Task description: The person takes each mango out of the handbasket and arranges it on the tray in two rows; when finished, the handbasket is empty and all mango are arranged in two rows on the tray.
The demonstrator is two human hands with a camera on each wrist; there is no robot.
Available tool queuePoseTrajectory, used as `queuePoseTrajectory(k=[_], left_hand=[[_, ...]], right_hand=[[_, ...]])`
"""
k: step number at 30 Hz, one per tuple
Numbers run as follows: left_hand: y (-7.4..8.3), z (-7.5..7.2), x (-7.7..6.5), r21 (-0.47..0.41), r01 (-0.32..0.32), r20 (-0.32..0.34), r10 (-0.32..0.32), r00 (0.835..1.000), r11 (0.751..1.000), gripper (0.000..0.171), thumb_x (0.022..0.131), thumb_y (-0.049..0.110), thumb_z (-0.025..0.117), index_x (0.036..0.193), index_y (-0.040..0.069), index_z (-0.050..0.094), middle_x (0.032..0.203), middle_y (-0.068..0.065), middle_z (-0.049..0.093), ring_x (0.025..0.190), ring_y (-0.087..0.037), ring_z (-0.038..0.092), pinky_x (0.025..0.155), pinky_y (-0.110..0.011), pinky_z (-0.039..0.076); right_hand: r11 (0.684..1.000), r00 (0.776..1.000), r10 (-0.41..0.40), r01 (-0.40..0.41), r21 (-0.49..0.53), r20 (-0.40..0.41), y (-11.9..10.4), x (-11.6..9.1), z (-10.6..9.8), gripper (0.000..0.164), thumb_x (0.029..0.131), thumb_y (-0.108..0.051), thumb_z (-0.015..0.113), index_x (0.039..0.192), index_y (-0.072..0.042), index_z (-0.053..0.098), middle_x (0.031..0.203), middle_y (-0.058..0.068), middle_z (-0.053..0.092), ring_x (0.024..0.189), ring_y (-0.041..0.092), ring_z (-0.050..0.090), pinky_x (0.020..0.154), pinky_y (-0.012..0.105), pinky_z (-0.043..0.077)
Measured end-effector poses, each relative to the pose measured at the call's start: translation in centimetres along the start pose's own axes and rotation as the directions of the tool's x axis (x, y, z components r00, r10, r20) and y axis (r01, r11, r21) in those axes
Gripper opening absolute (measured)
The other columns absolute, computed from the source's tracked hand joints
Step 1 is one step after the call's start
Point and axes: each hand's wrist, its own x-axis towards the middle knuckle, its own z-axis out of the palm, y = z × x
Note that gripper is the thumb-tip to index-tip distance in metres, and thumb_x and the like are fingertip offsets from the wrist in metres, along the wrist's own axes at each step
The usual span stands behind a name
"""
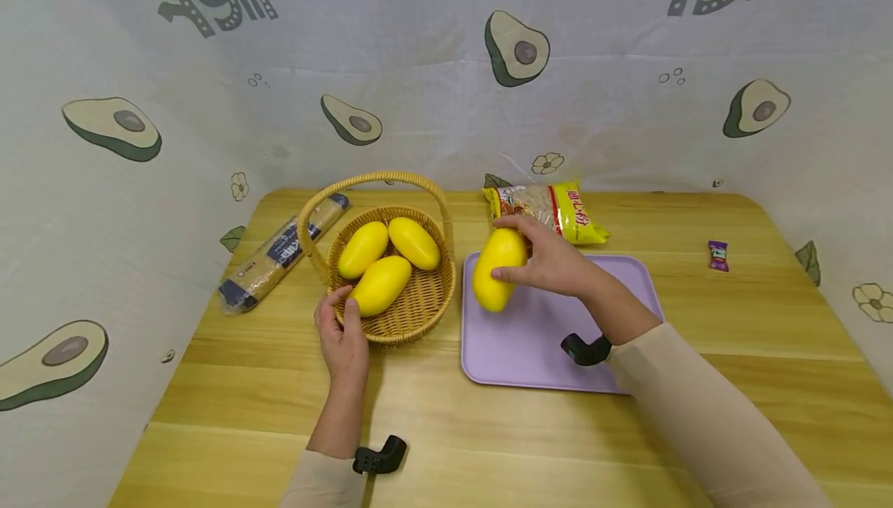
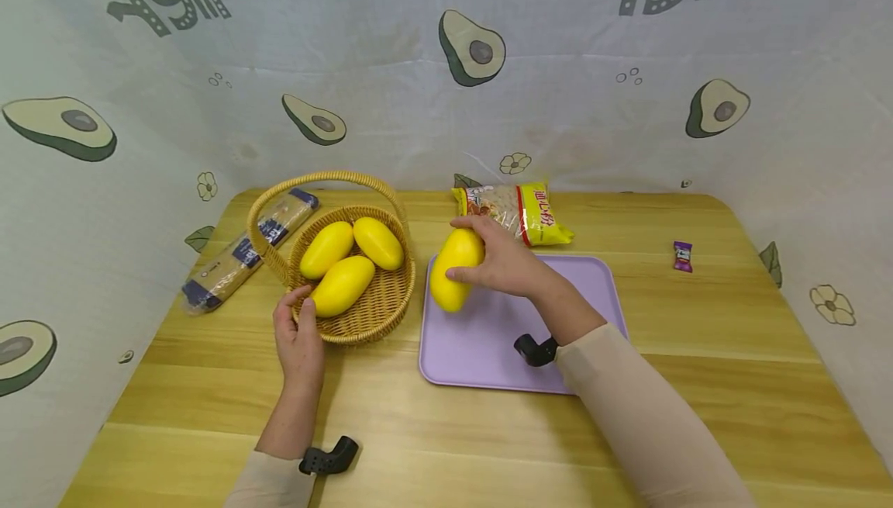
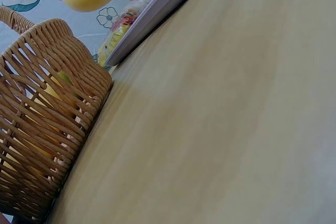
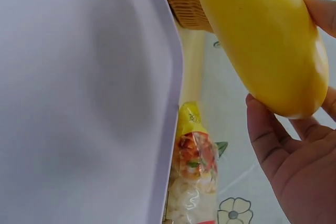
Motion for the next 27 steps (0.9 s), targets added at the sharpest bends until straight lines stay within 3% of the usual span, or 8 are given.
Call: queuePoseTrajectory(k=[8,15,27], left_hand=[[-0.2,0.0,0.0,-0.001,0.010,0.010,-0.010,1.000,1.000,0.028,0.105,0.017,0.050,0.127,0.003,0.060,0.153,-0.016,0.038,0.155,-0.033,0.023,0.128,-0.052,0.015],[-0.3,-0.1,0.1,-0.011,0.001,0.008,-0.001,1.000,1.000,0.027,0.105,0.015,0.050,0.126,0.003,0.060,0.154,-0.016,0.038,0.155,-0.032,0.021,0.128,-0.052,0.015],[-0.3,-0.1,0.1,-0.016,0.017,0.012,-0.017,1.000,1.000,0.028,0.105,0.018,0.050,0.127,0.003,0.059,0.159,-0.015,0.033,0.158,-0.034,0.016,0.128,-0.054,0.013]], right_hand=[[1.000,1.000,0.013,-0.013,-0.014,0.003,0.2,1.2,0.5,0.080,0.081,-0.025,0.086,0.151,-0.018,0.047,0.148,0.015,0.043,0.122,0.036,0.049,0.102,0.052,0.049],[0.997,0.999,0.030,-0.028,-0.068,0.030,0.5,1.8,1.3,0.086,0.081,-0.031,0.086,0.154,-0.019,0.042,0.157,0.014,0.042,0.130,0.040,0.051,0.107,0.058,0.046],[0.993,0.997,0.073,-0.070,-0.098,0.023,1.0,2.6,2.3,0.083,0.083,-0.033,0.084,0.155,-0.020,0.044,0.148,0.020,0.042,0.119,0.039,0.059,0.100,0.054,0.052]])
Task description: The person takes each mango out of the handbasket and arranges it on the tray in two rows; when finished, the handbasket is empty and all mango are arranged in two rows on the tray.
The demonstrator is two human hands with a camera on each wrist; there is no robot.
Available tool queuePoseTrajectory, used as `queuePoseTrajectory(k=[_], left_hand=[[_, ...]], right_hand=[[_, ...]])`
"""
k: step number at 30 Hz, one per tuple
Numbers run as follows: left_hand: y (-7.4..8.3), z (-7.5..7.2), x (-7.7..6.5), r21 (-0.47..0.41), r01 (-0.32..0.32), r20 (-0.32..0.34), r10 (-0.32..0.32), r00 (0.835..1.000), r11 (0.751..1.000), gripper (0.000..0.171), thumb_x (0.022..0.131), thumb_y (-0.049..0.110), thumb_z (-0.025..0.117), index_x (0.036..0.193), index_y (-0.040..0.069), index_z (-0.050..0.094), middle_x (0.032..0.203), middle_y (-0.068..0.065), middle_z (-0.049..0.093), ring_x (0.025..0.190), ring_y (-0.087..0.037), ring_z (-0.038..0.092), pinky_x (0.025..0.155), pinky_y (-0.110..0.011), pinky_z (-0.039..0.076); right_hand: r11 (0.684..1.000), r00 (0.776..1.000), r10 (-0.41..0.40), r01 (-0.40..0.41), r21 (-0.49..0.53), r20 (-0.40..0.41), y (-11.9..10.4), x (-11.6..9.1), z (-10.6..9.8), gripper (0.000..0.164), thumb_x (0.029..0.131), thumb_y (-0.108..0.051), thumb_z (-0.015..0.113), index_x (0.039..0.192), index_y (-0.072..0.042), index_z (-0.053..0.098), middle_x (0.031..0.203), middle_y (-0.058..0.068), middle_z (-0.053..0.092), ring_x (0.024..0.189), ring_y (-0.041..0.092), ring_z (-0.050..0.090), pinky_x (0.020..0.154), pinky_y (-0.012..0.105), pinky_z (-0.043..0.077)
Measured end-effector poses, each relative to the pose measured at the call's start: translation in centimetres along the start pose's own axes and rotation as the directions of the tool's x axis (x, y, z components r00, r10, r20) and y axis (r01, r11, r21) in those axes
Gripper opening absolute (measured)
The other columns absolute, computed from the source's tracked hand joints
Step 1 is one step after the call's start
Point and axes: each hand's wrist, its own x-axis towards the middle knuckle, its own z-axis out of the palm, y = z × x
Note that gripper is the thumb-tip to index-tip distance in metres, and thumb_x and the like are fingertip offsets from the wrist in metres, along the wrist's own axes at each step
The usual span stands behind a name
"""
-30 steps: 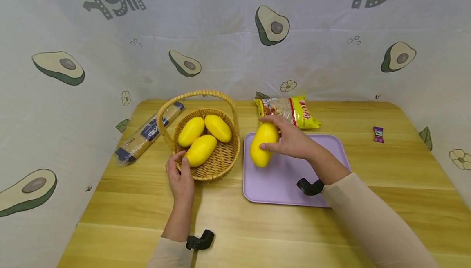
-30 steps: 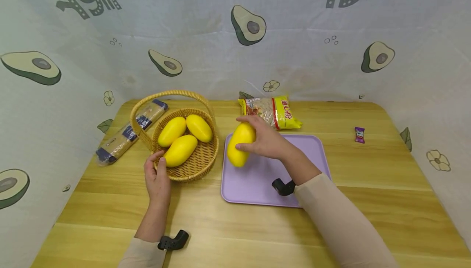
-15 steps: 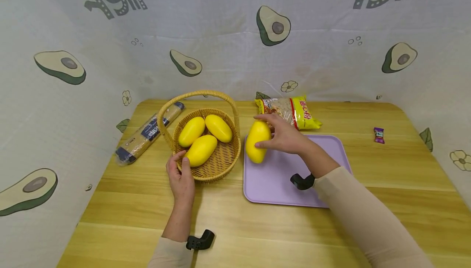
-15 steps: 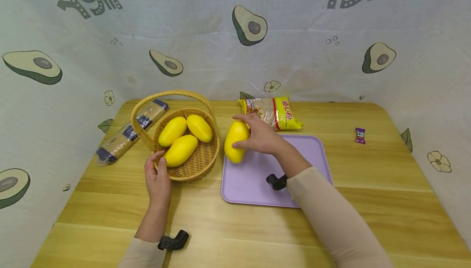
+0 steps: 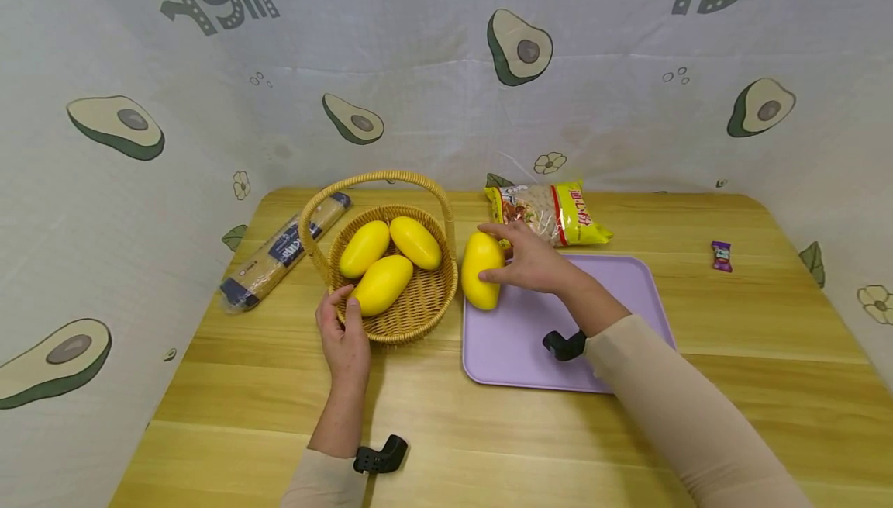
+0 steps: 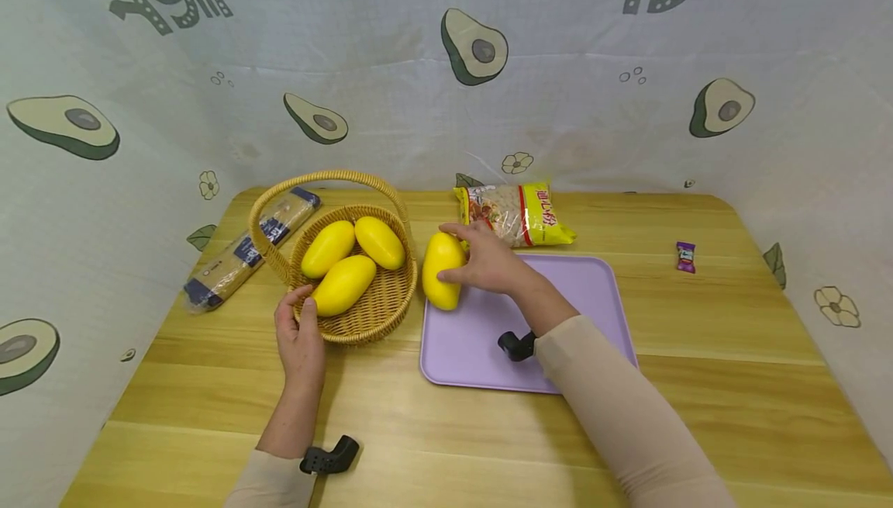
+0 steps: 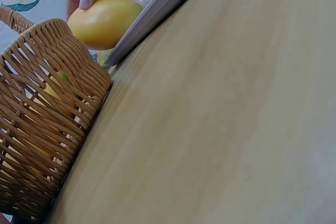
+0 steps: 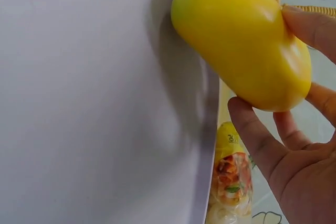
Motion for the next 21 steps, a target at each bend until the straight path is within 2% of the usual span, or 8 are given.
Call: queuePoseTrajectory(k=[6,13,21], left_hand=[[-0.18,0.03,0.08,0.004,-0.008,-0.004,0.008,1.000,1.000,0.027,0.105,0.017,0.050,0.126,0.003,0.060,0.158,-0.015,0.034,0.157,-0.032,0.016,0.129,-0.052,0.012],[-0.21,0.04,0.13,0.005,-0.019,-0.005,0.019,1.000,1.000,0.027,0.105,0.016,0.050,0.126,0.003,0.060,0.157,-0.015,0.036,0.157,-0.033,0.017,0.129,-0.053,0.012],[-0.05,-0.01,0.05,-0.007,-0.003,0.001,0.003,1.000,1.000,0.028,0.105,0.016,0.050,0.127,0.002,0.059,0.159,-0.016,0.033,0.158,-0.034,0.016,0.128,-0.054,0.012]], right_hand=[[0.999,1.000,0.001,-0.001,-0.040,-0.010,0.08,0.20,0.33,0.082,0.084,-0.033,0.083,0.154,-0.018,0.045,0.145,0.019,0.045,0.115,0.036,0.056,0.097,0.053,0.051],[0.999,1.000,0.009,-0.010,-0.036,-0.010,0.13,0.13,0.45,0.076,0.087,-0.034,0.079,0.153,-0.019,0.046,0.150,0.018,0.043,0.116,0.037,0.058,0.100,0.055,0.051],[1.000,0.999,-0.027,0.027,-0.008,-0.017,0.70,0.17,0.66,0.070,0.090,-0.029,0.077,0.152,-0.015,0.047,0.150,0.019,0.046,0.116,0.037,0.062,0.102,0.052,0.052]])
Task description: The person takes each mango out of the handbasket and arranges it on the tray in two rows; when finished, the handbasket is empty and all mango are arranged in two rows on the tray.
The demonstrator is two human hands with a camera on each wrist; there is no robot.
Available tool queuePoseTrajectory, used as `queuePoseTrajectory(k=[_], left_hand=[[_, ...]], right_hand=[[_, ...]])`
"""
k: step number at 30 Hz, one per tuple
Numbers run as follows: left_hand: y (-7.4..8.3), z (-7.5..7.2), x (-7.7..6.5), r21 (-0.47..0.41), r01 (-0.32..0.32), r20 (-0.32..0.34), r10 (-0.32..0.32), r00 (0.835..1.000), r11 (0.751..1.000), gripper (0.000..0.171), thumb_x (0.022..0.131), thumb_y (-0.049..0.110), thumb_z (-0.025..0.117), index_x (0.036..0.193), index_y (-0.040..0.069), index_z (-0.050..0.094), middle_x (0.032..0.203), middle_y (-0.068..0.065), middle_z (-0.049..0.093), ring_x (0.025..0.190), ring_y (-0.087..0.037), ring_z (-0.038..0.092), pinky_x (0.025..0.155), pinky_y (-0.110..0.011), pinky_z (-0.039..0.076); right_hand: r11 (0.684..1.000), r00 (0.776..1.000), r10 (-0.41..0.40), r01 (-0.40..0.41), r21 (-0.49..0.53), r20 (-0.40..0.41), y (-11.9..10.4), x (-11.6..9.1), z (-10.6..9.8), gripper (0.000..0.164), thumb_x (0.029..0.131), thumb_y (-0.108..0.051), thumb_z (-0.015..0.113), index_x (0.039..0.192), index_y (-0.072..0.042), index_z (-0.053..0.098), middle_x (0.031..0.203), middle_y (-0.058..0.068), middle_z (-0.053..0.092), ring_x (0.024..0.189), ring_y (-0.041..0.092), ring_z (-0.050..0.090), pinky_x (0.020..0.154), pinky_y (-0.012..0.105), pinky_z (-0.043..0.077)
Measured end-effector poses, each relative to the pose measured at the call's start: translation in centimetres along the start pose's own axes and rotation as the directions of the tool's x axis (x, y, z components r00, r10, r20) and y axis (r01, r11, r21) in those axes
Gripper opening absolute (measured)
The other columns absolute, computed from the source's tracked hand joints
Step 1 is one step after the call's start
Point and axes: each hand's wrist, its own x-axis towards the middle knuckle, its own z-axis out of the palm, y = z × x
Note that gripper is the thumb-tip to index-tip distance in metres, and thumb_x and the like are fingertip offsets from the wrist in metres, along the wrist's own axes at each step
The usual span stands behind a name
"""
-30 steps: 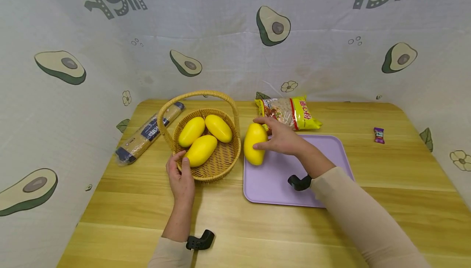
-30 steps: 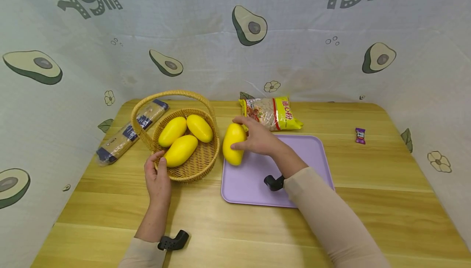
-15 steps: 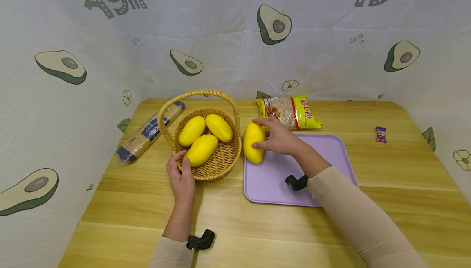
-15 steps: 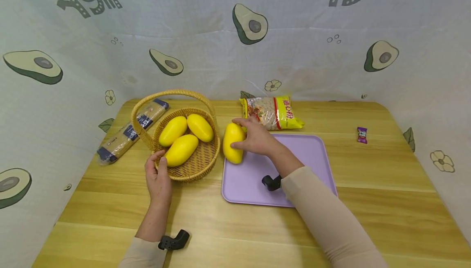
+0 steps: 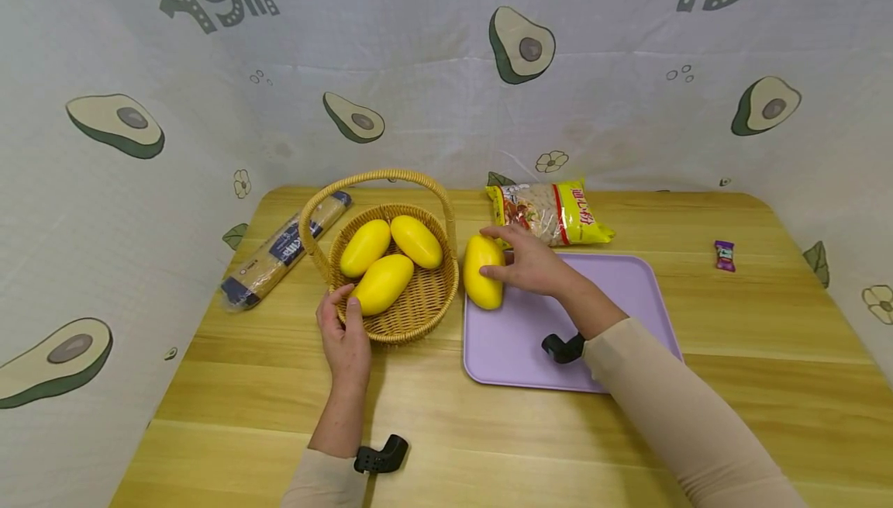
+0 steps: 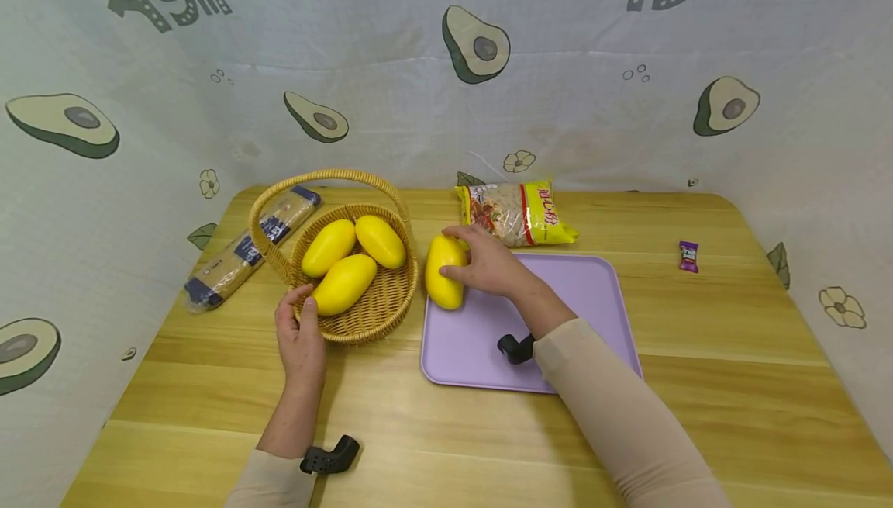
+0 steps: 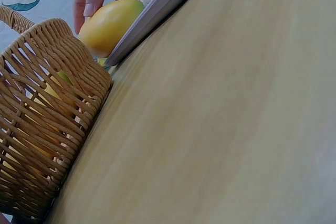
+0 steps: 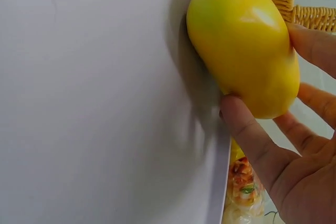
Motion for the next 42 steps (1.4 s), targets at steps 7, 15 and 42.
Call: queuePoseTrajectory(k=[7,15,42], left_hand=[[0.01,0.02,0.01,0.002,0.009,0.002,-0.009,1.000,1.000,0.028,0.105,0.017,0.050,0.128,0.003,0.059,0.159,-0.015,0.033,0.157,-0.034,0.016,0.128,-0.054,0.014],[-0.17,0.05,0.12,0.018,0.000,-0.004,0.000,1.000,1.000,0.027,0.105,0.017,0.050,0.127,0.004,0.060,0.157,-0.014,0.035,0.157,-0.033,0.017,0.128,-0.054,0.014],[-0.07,0.13,0.13,0.023,-0.006,-0.007,0.006,1.000,1.000,0.026,0.105,0.017,0.050,0.126,0.004,0.060,0.154,-0.015,0.037,0.157,-0.032,0.018,0.129,-0.052,0.012]], right_hand=[[1.000,1.000,0.012,-0.012,0.013,0.022,-0.01,0.04,0.01,0.068,0.094,-0.028,0.072,0.154,-0.015,0.043,0.159,0.019,0.040,0.121,0.041,0.063,0.105,0.053,0.052],[1.000,1.000,0.021,-0.021,0.017,0.024,0.23,0.13,0.11,0.067,0.097,-0.026,0.069,0.156,-0.014,0.039,0.161,0.020,0.037,0.123,0.042,0.061,0.105,0.053,0.051],[0.997,0.998,0.055,-0.056,0.053,0.026,0.15,-0.13,-0.18,0.070,0.097,-0.028,0.069,0.158,-0.015,0.035,0.160,0.022,0.032,0.125,0.043,0.061,0.103,0.052,0.053]])
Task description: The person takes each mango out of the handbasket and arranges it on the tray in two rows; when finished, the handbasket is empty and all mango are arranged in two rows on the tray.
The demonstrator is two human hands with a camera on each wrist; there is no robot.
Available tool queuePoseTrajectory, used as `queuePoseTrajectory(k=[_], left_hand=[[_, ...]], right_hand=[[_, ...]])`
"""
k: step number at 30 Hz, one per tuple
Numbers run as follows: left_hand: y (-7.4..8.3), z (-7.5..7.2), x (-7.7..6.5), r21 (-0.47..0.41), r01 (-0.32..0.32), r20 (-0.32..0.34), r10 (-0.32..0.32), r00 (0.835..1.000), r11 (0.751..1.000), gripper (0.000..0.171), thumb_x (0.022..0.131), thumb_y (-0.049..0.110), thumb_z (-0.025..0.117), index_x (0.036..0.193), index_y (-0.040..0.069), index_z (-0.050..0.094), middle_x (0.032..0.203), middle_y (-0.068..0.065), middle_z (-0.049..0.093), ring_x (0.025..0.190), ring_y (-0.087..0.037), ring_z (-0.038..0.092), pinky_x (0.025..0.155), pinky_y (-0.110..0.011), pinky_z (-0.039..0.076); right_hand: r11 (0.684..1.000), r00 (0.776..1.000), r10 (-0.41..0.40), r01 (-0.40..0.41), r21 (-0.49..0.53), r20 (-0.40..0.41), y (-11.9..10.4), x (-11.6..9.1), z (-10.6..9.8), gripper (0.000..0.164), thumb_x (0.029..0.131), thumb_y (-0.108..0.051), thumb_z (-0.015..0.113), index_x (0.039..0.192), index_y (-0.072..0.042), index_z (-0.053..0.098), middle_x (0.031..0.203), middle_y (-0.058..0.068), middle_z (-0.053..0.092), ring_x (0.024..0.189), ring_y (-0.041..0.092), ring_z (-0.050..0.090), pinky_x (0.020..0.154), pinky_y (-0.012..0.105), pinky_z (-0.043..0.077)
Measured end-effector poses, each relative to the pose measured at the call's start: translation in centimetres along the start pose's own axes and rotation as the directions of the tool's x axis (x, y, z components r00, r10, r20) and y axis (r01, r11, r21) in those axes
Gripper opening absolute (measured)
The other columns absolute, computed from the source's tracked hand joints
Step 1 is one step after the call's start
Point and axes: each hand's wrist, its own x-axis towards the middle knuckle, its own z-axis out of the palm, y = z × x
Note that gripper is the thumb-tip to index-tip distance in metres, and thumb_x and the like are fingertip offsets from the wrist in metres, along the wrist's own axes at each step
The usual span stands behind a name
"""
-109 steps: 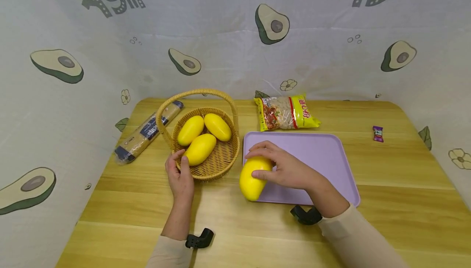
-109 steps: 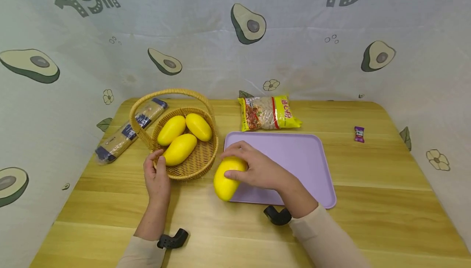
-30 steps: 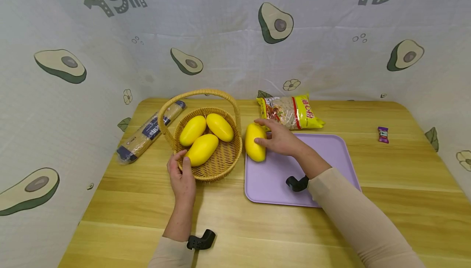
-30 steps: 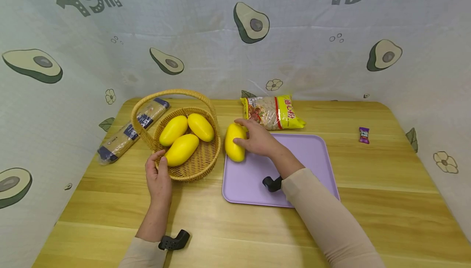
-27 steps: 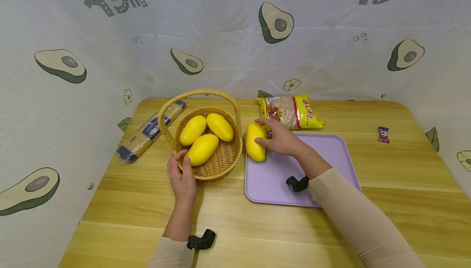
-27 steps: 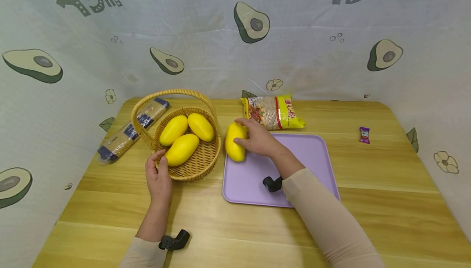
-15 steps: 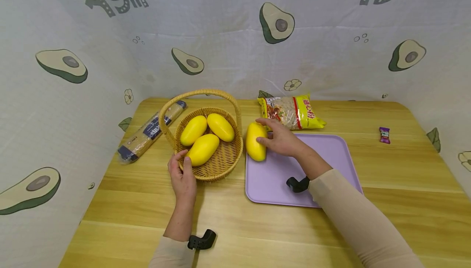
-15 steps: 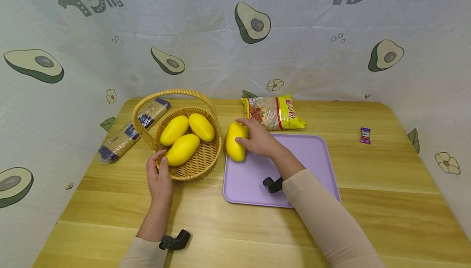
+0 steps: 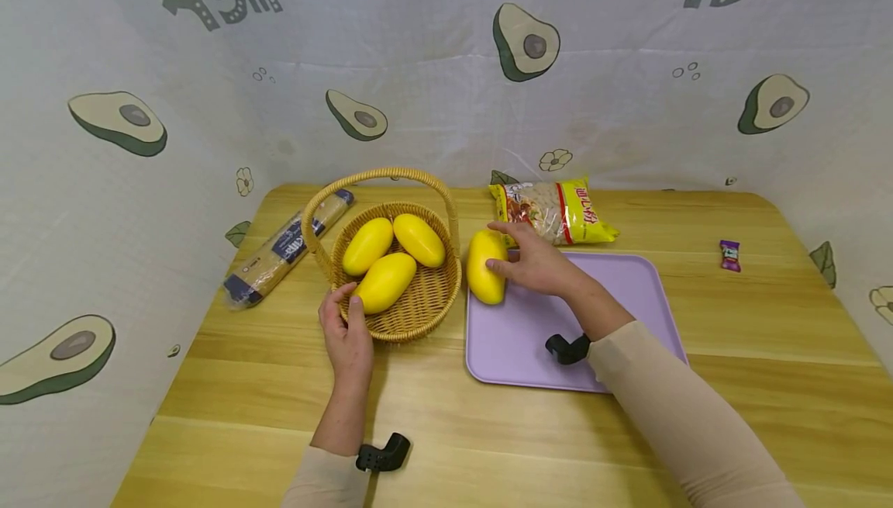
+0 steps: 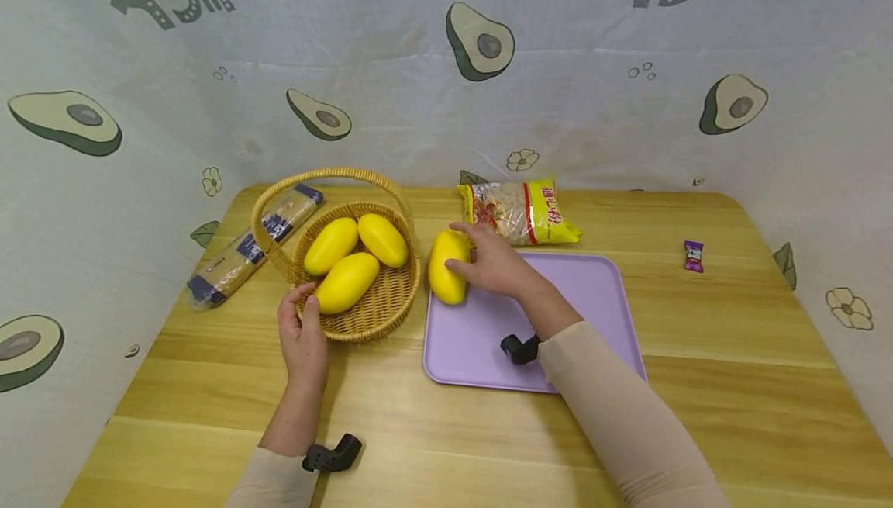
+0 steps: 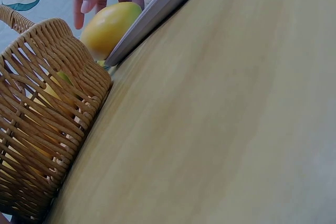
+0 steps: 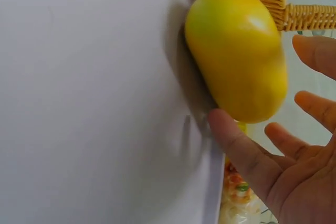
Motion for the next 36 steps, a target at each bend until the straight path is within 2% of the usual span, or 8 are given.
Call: queuePoseTrajectory(k=[3,7,10,12,16,22,28,36], left_hand=[[0.0,0.1,0.0,0.003,-0.002,0.004,0.002,1.000,1.000,0.026,0.105,0.017,0.050,0.126,0.004,0.060,0.154,-0.015,0.037,0.157,-0.032,0.019,0.129,-0.052,0.013],[0.1,0.2,0.0,0.005,0.001,0.010,-0.001,1.000,1.000,0.027,0.105,0.017,0.051,0.126,0.005,0.060,0.154,-0.015,0.037,0.156,-0.033,0.019,0.128,-0.053,0.013],[0.2,0.2,-0.1,0.002,0.008,0.015,-0.008,1.000,1.000,0.027,0.104,0.017,0.052,0.127,0.005,0.059,0.155,-0.014,0.036,0.157,-0.034,0.019,0.128,-0.054,0.014],[0.3,0.2,-0.1,-0.002,0.013,0.020,-0.012,1.000,1.000,0.027,0.103,0.016,0.053,0.127,0.005,0.059,0.156,-0.014,0.035,0.157,-0.034,0.018,0.128,-0.054,0.014],[0.2,0.2,0.0,-0.009,0.013,0.024,-0.012,1.000,1.000,0.029,0.100,0.014,0.057,0.127,0.005,0.059,0.157,-0.014,0.034,0.157,-0.033,0.018,0.128,-0.053,0.014],[0.2,0.1,0.0,0.003,-0.008,0.015,0.008,1.000,1.000,0.031,0.097,0.011,0.062,0.127,0.004,0.060,0.154,-0.015,0.037,0.156,-0.034,0.021,0.128,-0.053,0.015],[0.2,-0.1,-0.1,0.018,-0.011,-0.006,0.012,1.000,1.000,0.030,0.096,0.011,0.062,0.126,0.005,0.061,0.152,-0.015,0.040,0.153,-0.033,0.026,0.127,-0.052,0.016],[0.0,-0.2,-0.2,0.031,-0.029,-0.005,0.029,1.000,0.999,0.031,0.096,0.011,0.063,0.126,0.004,0.061,0.148,-0.016,0.042,0.148,-0.031,0.032,0.126,-0.051,0.020]], right_hand=[[0.999,1.000,0.007,-0.007,-0.051,-0.007,-0.6,-0.5,-0.7,0.073,0.096,-0.031,0.070,0.158,-0.016,0.035,0.160,0.022,0.032,0.125,0.041,0.062,0.105,0.054,0.051],[0.987,1.000,-0.017,0.014,-0.161,-0.021,-1.7,-1.6,-1.7,0.074,0.096,-0.036,0.070,0.158,-0.018,0.035,0.162,0.020,0.033,0.136,0.041,0.052,0.111,0.062,0.043],[0.979,0.999,-0.043,0.040,-0.200,-0.015,-2.7,-2.6,-2.1,0.074,0.095,-0.038,0.071,0.157,-0.020,0.037,0.162,0.018,0.033,0.136,0.042,0.051,0.108,0.064,0.045],[0.976,0.998,-0.068,0.066,-0.209,-0.005,-3.4,-3.4,-2.3,0.074,0.093,-0.039,0.072,0.157,-0.020,0.039,0.161,0.018,0.034,0.130,0.040,0.056,0.105,0.061,0.049],[0.965,0.988,-0.152,0.151,-0.214,0.014,-4.8,-4.9,-1.9,0.073,0.091,-0.038,0.076,0.154,-0.019,0.044,0.157,0.014,0.041,0.134,0.037,0.053,0.107,0.059,0.047],[0.941,0.956,-0.293,0.293,-0.170,0.029,-6.7,-6.8,0.4,0.065,0.091,-0.036,0.077,0.148,-0.018,0.052,0.146,0.007,0.053,0.133,0.028,0.053,0.109,0.051,0.048],[0.916,0.923,-0.384,0.385,-0.111,0.031,-8.4,-7.7,3.6,0.059,0.091,-0.034,0.077,0.144,-0.019,0.055,0.143,0.001,0.056,0.127,0.021,0.059,0.107,0.044,0.051],[0.886,0.882,-0.464,0.459,-0.069,-0.084,-9.8,-6.7,7.0,0.064,0.091,-0.041,0.076,0.147,-0.022,0.052,0.147,-0.003,0.052,0.136,0.013,0.051,0.113,0.040,0.047]])
